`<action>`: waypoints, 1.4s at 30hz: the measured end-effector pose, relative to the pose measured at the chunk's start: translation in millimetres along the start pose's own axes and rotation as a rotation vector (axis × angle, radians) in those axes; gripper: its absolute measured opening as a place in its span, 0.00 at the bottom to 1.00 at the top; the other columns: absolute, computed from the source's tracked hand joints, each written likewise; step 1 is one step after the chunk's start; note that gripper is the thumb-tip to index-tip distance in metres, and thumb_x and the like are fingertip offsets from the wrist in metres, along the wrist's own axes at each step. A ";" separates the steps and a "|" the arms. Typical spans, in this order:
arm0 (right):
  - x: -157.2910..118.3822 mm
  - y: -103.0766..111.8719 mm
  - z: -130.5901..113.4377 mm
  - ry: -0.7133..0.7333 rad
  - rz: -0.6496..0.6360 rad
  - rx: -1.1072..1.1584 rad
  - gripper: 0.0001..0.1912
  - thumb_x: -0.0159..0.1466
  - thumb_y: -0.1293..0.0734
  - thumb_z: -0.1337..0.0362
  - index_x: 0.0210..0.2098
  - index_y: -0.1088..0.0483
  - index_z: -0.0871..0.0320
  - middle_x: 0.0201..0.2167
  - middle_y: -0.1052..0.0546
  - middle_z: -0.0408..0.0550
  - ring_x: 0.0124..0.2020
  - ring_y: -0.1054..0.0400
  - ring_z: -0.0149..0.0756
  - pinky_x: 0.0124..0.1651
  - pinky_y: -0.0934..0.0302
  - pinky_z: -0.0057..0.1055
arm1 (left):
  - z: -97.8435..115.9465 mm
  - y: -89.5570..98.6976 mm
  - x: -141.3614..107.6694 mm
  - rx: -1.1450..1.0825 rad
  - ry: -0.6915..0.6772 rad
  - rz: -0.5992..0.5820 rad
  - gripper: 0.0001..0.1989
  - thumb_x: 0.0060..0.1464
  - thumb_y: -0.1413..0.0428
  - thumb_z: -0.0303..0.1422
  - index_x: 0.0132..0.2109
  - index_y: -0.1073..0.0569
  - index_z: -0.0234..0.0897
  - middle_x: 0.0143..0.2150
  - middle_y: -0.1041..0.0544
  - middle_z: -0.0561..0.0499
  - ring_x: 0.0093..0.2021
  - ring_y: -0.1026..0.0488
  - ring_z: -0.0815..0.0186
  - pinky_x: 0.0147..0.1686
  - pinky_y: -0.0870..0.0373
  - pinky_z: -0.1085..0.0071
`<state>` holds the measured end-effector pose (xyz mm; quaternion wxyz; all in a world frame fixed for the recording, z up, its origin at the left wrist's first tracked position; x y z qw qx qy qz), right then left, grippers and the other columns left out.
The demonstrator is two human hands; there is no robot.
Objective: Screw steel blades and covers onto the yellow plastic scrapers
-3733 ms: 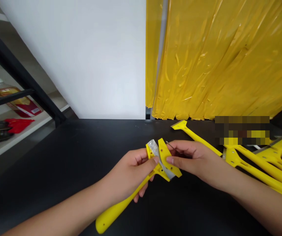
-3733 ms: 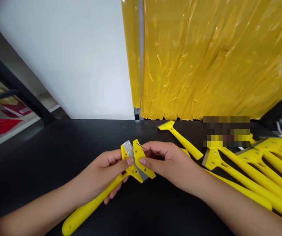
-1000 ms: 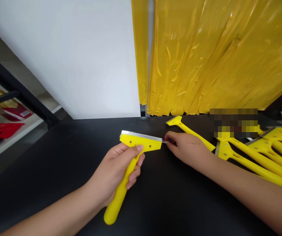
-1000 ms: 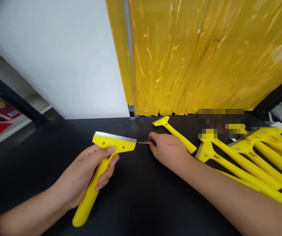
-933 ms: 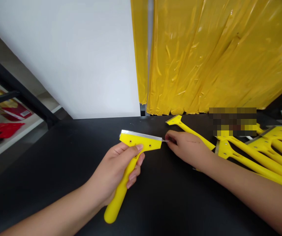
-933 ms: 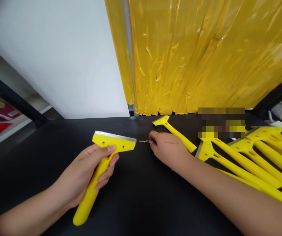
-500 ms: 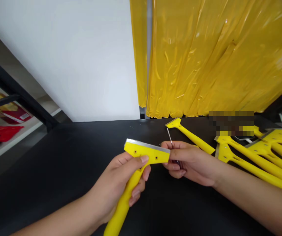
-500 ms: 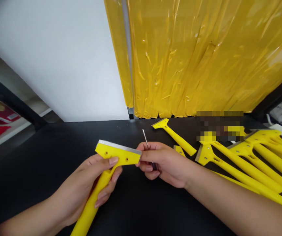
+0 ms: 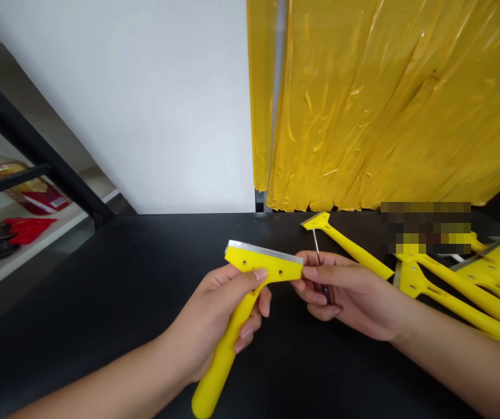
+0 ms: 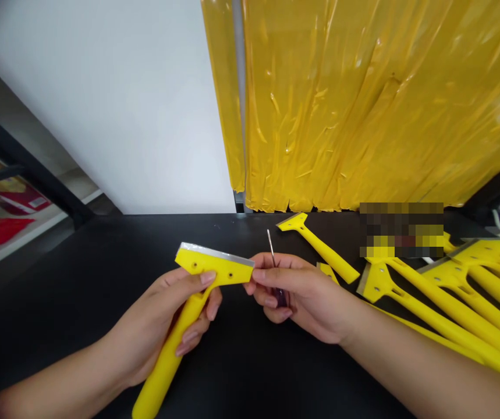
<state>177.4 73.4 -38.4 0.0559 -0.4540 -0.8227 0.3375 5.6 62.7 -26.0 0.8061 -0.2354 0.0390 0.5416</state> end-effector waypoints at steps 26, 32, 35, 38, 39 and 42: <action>-11.9 31.5 -57.2 0.385 0.374 -0.945 0.18 0.75 0.38 0.47 0.55 0.27 0.49 0.36 0.26 0.46 0.39 0.32 0.40 0.41 0.39 0.36 | 9.9 9.2 2.0 0.042 -0.062 0.017 0.20 0.65 0.41 0.43 0.29 0.25 0.34 0.17 0.33 0.54 0.18 0.38 0.72 0.21 0.41 0.77; -21.1 50.7 -82.5 0.353 0.676 -1.549 0.07 0.70 0.34 0.57 0.46 0.27 0.49 0.41 0.20 0.47 0.41 0.27 0.45 0.41 0.40 0.38 | 11.2 9.8 1.0 0.044 -0.057 0.017 0.20 0.66 0.42 0.43 0.28 0.28 0.35 0.18 0.36 0.56 0.19 0.42 0.74 0.21 0.42 0.77; -19.5 50.6 -86.8 0.391 0.656 -1.529 0.10 0.70 0.34 0.56 0.48 0.25 0.49 0.38 0.20 0.46 0.37 0.27 0.43 0.39 0.40 0.38 | 9.8 10.0 1.0 0.041 -0.054 0.016 0.21 0.66 0.42 0.43 0.28 0.28 0.35 0.18 0.36 0.56 0.18 0.42 0.74 0.21 0.42 0.77; -19.6 48.9 -87.0 0.440 0.659 -1.448 0.12 0.70 0.33 0.52 0.48 0.27 0.50 0.36 0.20 0.46 0.34 0.28 0.40 0.37 0.39 0.36 | 6.7 11.1 2.1 0.026 -0.030 0.020 0.20 0.66 0.41 0.43 0.29 0.28 0.35 0.19 0.37 0.56 0.18 0.42 0.74 0.21 0.42 0.77; -20.0 47.3 -86.3 0.466 0.656 -1.400 0.13 0.71 0.33 0.50 0.47 0.27 0.50 0.38 0.20 0.46 0.36 0.27 0.40 0.37 0.37 0.35 | 5.9 11.6 2.5 0.021 -0.024 0.026 0.20 0.66 0.41 0.44 0.29 0.28 0.35 0.19 0.37 0.57 0.18 0.43 0.74 0.21 0.41 0.77; -21.6 39.3 -83.5 0.553 0.641 -1.304 0.13 0.72 0.33 0.49 0.45 0.27 0.51 0.40 0.20 0.46 0.40 0.25 0.39 0.42 0.35 0.35 | 4.5 11.8 2.9 0.012 -0.015 0.036 0.21 0.66 0.41 0.45 0.29 0.28 0.35 0.19 0.38 0.57 0.18 0.43 0.74 0.20 0.41 0.77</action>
Point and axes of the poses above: each hand's wrist, its own x-axis towards the middle knuckle, its own y-axis out of the back of the hand, z = x × y, the point moved 6 cm from there along x, towards the middle knuckle
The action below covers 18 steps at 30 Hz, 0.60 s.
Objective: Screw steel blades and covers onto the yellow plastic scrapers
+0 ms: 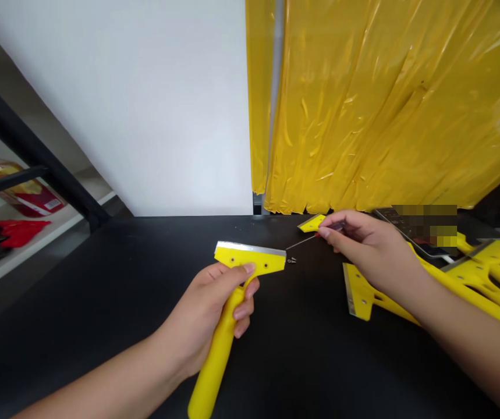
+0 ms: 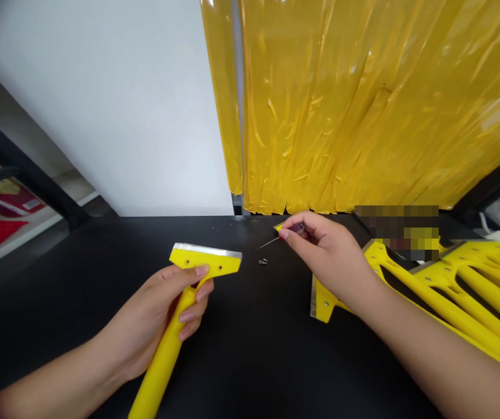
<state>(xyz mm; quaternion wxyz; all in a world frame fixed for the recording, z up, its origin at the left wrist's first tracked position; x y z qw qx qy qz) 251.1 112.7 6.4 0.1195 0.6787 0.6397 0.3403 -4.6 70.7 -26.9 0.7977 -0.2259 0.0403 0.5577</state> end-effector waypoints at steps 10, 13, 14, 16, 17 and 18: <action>-5.7 -17.2 -5.8 0.188 -0.078 -0.200 0.09 0.76 0.39 0.53 0.46 0.31 0.50 0.38 0.20 0.43 0.39 0.25 0.39 0.43 0.36 0.36 | -2.4 -0.6 -1.3 -0.015 0.018 -0.002 0.20 0.66 0.41 0.42 0.28 0.28 0.35 0.18 0.38 0.56 0.18 0.44 0.75 0.19 0.45 0.78; -6.5 -17.8 -6.3 0.200 -0.090 -0.214 0.08 0.76 0.39 0.54 0.46 0.31 0.49 0.38 0.20 0.42 0.39 0.25 0.38 0.43 0.36 0.35 | -2.4 -0.1 -0.6 -0.007 0.014 -0.002 0.20 0.66 0.41 0.42 0.29 0.28 0.35 0.18 0.37 0.56 0.18 0.44 0.75 0.19 0.44 0.78; -7.0 -17.5 -7.3 0.203 -0.094 -0.219 0.08 0.76 0.38 0.54 0.46 0.31 0.49 0.38 0.20 0.42 0.39 0.25 0.38 0.43 0.36 0.35 | -2.6 0.0 -0.3 -0.006 0.014 -0.001 0.20 0.66 0.41 0.42 0.29 0.28 0.35 0.18 0.37 0.56 0.18 0.44 0.75 0.19 0.44 0.77; -8.1 -16.3 -9.9 0.211 -0.096 -0.231 0.08 0.76 0.38 0.55 0.46 0.31 0.49 0.38 0.20 0.42 0.39 0.25 0.38 0.42 0.36 0.35 | -3.1 0.1 0.3 -0.002 0.017 0.001 0.20 0.66 0.41 0.42 0.29 0.28 0.35 0.18 0.37 0.56 0.18 0.44 0.74 0.19 0.45 0.77; -8.5 -15.7 -11.3 0.215 -0.094 -0.237 0.08 0.76 0.38 0.55 0.46 0.31 0.49 0.38 0.20 0.42 0.39 0.25 0.38 0.42 0.36 0.35 | -3.2 0.0 0.5 0.001 0.018 0.002 0.20 0.66 0.41 0.42 0.29 0.28 0.35 0.18 0.37 0.56 0.18 0.44 0.74 0.19 0.45 0.77; -8.8 -15.2 -12.5 0.220 -0.093 -0.244 0.08 0.76 0.38 0.55 0.46 0.31 0.49 0.39 0.20 0.42 0.39 0.25 0.38 0.41 0.37 0.35 | -3.2 -0.1 0.6 0.004 0.018 0.001 0.20 0.66 0.41 0.43 0.29 0.28 0.35 0.18 0.37 0.56 0.18 0.44 0.74 0.19 0.45 0.77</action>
Point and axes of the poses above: each hand's wrist, its own x-axis towards the middle knuckle, its own y-axis out of the back of the hand, z = x × y, the point moved 6 cm from there along x, towards the middle knuckle
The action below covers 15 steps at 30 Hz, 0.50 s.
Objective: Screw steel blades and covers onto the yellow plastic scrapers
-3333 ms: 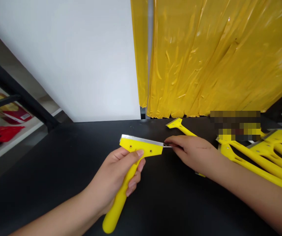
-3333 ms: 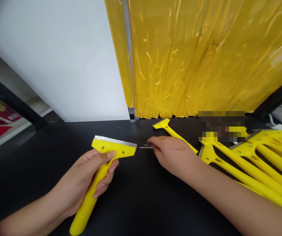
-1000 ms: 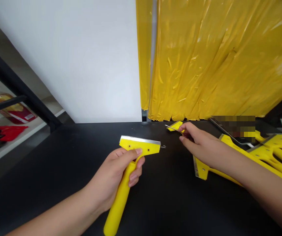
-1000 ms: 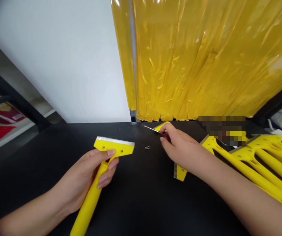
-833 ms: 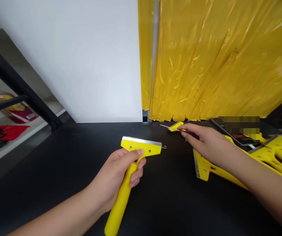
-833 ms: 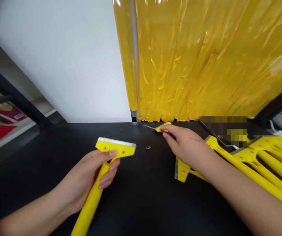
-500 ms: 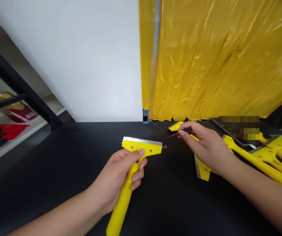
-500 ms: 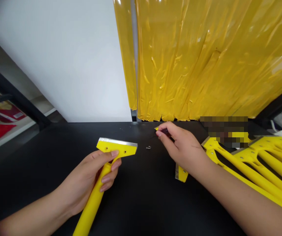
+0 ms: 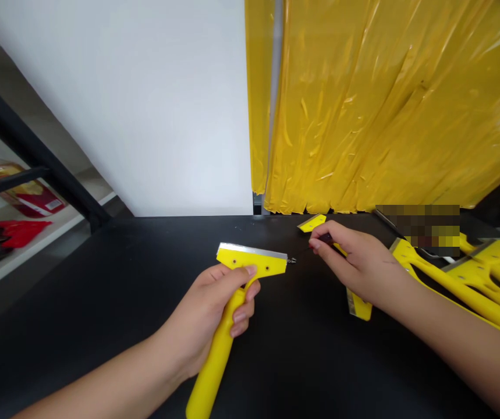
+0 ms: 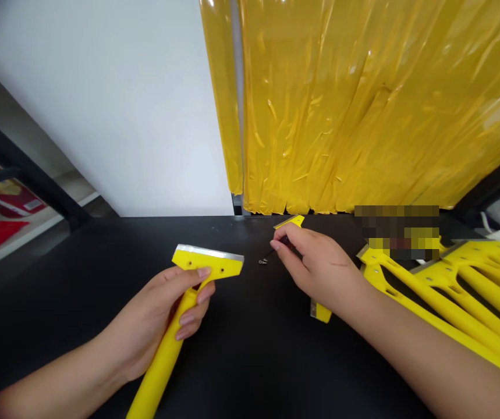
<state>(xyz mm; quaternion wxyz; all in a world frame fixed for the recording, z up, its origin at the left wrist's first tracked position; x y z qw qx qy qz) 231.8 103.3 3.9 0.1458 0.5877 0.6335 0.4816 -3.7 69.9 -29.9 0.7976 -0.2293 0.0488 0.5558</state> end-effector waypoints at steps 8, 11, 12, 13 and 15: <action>0.9 -1.2 -2.7 0.027 -0.005 -0.025 0.07 0.75 0.38 0.56 0.45 0.31 0.50 0.38 0.21 0.43 0.38 0.26 0.38 0.39 0.37 0.34 | 0.8 -0.6 0.5 0.008 0.001 0.006 0.20 0.65 0.41 0.43 0.28 0.29 0.35 0.19 0.37 0.56 0.18 0.45 0.75 0.19 0.46 0.77; 0.2 1.2 -2.2 0.024 0.002 -0.030 0.08 0.75 0.38 0.56 0.45 0.31 0.51 0.38 0.21 0.43 0.38 0.26 0.37 0.40 0.37 0.34 | 0.8 -0.8 1.2 0.009 0.000 0.002 0.20 0.65 0.41 0.43 0.28 0.29 0.35 0.19 0.37 0.56 0.18 0.45 0.75 0.19 0.46 0.77; 0.0 2.8 -2.6 0.028 0.005 -0.030 0.08 0.75 0.38 0.56 0.45 0.31 0.51 0.38 0.21 0.43 0.38 0.26 0.37 0.40 0.37 0.34 | 0.6 -0.7 1.4 0.007 0.002 0.000 0.21 0.65 0.41 0.43 0.28 0.29 0.35 0.19 0.37 0.56 0.18 0.45 0.75 0.18 0.46 0.77; -0.1 4.9 -3.5 0.036 0.010 -0.028 0.07 0.75 0.38 0.57 0.45 0.31 0.51 0.37 0.22 0.42 0.38 0.27 0.36 0.40 0.37 0.34 | 0.5 -0.6 1.6 0.006 0.003 -0.002 0.21 0.65 0.41 0.43 0.28 0.29 0.35 0.19 0.38 0.56 0.18 0.45 0.75 0.18 0.46 0.77; -0.1 9.8 -5.8 0.053 0.028 -0.018 0.07 0.75 0.38 0.57 0.44 0.30 0.51 0.36 0.22 0.41 0.37 0.27 0.34 0.40 0.37 0.33 | 0.6 -0.2 1.9 0.004 0.001 -0.003 0.21 0.65 0.41 0.43 0.27 0.29 0.35 0.19 0.37 0.56 0.18 0.45 0.75 0.18 0.46 0.77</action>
Point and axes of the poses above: each hand's wrist, its own x-axis towards the middle knuckle, its own y-axis out of the back of the hand, z = x × y, the point moved 6 cm from there along x, towards the middle knuckle
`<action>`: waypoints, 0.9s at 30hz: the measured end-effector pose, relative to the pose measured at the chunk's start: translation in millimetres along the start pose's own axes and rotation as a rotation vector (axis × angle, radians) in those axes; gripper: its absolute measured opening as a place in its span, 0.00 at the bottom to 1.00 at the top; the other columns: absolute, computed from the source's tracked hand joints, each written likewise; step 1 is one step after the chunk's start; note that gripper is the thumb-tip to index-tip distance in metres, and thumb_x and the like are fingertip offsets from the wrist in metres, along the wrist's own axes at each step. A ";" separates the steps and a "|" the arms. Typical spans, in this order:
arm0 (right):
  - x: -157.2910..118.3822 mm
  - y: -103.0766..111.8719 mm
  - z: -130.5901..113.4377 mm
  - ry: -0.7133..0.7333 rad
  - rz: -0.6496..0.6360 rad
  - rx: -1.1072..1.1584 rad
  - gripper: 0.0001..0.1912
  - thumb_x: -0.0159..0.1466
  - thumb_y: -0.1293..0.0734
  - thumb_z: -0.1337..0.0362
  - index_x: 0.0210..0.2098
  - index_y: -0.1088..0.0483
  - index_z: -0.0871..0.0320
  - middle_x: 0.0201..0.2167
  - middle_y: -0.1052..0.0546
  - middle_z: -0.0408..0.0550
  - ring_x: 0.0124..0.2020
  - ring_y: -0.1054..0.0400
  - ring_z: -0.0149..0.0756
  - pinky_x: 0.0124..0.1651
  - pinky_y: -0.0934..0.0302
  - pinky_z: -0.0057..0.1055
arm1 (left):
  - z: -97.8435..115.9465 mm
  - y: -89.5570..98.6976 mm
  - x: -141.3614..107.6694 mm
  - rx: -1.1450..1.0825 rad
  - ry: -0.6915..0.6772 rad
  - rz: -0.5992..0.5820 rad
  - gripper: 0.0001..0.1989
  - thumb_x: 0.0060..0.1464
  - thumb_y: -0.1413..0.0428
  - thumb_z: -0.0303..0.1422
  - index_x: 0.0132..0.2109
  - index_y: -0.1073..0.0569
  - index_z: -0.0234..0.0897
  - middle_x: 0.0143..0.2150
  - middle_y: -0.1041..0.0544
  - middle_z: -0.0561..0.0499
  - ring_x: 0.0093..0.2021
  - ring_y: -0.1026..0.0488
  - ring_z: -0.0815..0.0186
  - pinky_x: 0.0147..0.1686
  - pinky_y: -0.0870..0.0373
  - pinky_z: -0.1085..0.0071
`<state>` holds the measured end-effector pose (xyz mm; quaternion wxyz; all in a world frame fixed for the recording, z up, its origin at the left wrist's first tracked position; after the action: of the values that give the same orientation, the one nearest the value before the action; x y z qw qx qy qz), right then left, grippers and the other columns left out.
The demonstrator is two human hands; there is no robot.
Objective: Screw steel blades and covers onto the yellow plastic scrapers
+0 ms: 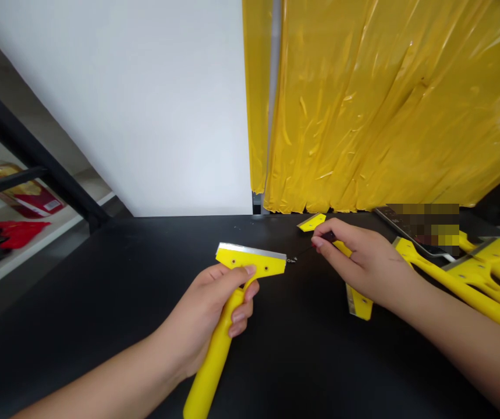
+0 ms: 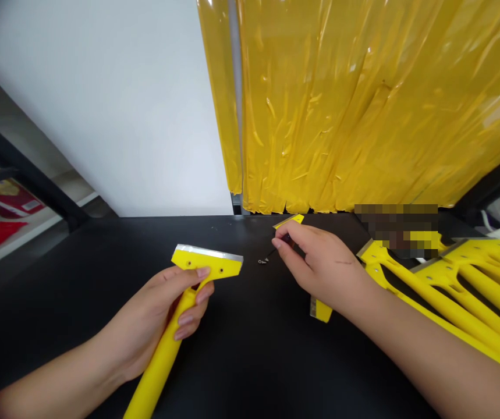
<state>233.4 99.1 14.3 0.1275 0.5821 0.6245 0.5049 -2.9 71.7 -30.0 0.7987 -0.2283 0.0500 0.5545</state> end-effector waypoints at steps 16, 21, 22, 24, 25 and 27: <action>0.6 8.4 -5.3 0.042 0.014 -0.034 0.05 0.74 0.37 0.60 0.41 0.31 0.52 0.32 0.25 0.40 0.32 0.30 0.32 0.36 0.40 0.32 | -1.1 2.2 0.5 0.004 0.011 0.004 0.20 0.65 0.40 0.43 0.28 0.29 0.35 0.19 0.37 0.56 0.18 0.44 0.75 0.19 0.45 0.77; 0.4 13.7 -9.5 0.047 0.031 -0.060 0.05 0.74 0.37 0.61 0.39 0.31 0.52 0.29 0.26 0.39 0.28 0.33 0.32 0.32 0.43 0.31 | -0.9 1.4 -0.1 0.019 0.022 0.011 0.20 0.65 0.40 0.44 0.29 0.28 0.35 0.19 0.38 0.56 0.18 0.43 0.74 0.19 0.45 0.77; 0.2 14.2 -9.8 0.043 0.032 -0.070 0.05 0.74 0.37 0.61 0.39 0.31 0.52 0.29 0.26 0.39 0.27 0.33 0.32 0.32 0.43 0.31 | -1.0 1.3 -0.1 0.022 0.024 0.012 0.20 0.65 0.40 0.44 0.28 0.29 0.35 0.19 0.38 0.56 0.18 0.44 0.74 0.19 0.45 0.77; -0.2 14.3 -10.2 0.040 0.028 -0.077 0.05 0.73 0.37 0.61 0.39 0.32 0.52 0.28 0.26 0.39 0.27 0.33 0.32 0.32 0.43 0.32 | -1.1 1.6 0.0 0.030 0.025 0.021 0.20 0.65 0.40 0.44 0.28 0.29 0.35 0.20 0.38 0.56 0.19 0.44 0.74 0.20 0.45 0.77; -0.3 13.7 -10.0 0.038 0.024 -0.075 0.05 0.73 0.37 0.61 0.39 0.31 0.52 0.28 0.26 0.39 0.27 0.32 0.33 0.32 0.42 0.32 | -1.1 1.7 0.1 0.033 0.026 0.025 0.20 0.65 0.41 0.43 0.28 0.29 0.35 0.20 0.37 0.56 0.18 0.44 0.74 0.19 0.45 0.77; -0.3 12.1 -9.5 0.038 0.018 -0.065 0.05 0.73 0.36 0.61 0.40 0.31 0.52 0.30 0.24 0.40 0.28 0.31 0.34 0.33 0.42 0.32 | -1.3 1.9 0.3 0.034 0.028 0.029 0.20 0.65 0.41 0.43 0.28 0.30 0.35 0.20 0.37 0.56 0.18 0.44 0.75 0.19 0.46 0.77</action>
<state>233.7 92.0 28.0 0.1299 0.5734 0.6047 0.5373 -4.2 72.0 -31.9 0.7936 -0.2215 0.0739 0.5618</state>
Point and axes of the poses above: each hand's wrist, its own x-axis towards the middle knuckle, its own y-axis out of the back of the hand, z = x × y, the point moved 6 cm from there along x, towards the middle knuckle
